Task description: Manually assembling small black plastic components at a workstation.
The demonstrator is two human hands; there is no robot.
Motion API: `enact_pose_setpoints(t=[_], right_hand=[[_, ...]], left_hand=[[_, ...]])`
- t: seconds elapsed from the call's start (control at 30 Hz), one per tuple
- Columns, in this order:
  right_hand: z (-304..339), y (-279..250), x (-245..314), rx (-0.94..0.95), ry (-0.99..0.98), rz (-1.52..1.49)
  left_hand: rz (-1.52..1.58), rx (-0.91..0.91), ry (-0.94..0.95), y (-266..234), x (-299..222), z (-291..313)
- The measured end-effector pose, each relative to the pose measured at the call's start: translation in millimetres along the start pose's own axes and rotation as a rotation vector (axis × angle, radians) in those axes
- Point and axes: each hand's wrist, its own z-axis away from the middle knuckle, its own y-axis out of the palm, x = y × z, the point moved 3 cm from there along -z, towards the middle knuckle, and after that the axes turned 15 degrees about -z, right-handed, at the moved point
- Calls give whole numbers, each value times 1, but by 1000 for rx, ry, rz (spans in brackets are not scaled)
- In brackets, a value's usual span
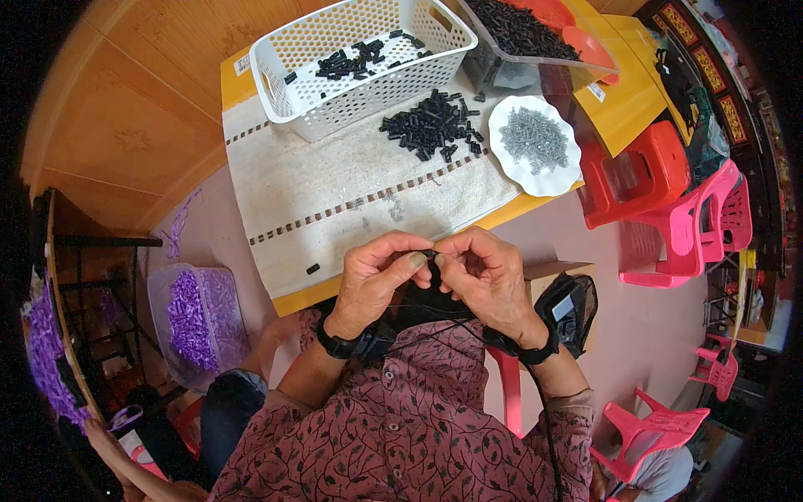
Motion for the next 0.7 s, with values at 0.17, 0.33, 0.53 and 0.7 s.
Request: enact_pose_setpoints(t=[0.17,0.33,0.53,0.7], right_hand=[[0,1,1,-8,11,18],[0,2,3,-5,16,25],[2,5,2,-3,-42,37],[0,5,7,-30,85,-69]], left_hand=[[-27,-6,36,-1,0,0],[-58,-19,59,-1,-1,0],[-91,-12,76,-2,-2,0],[20,20,16,-2,2,1]])
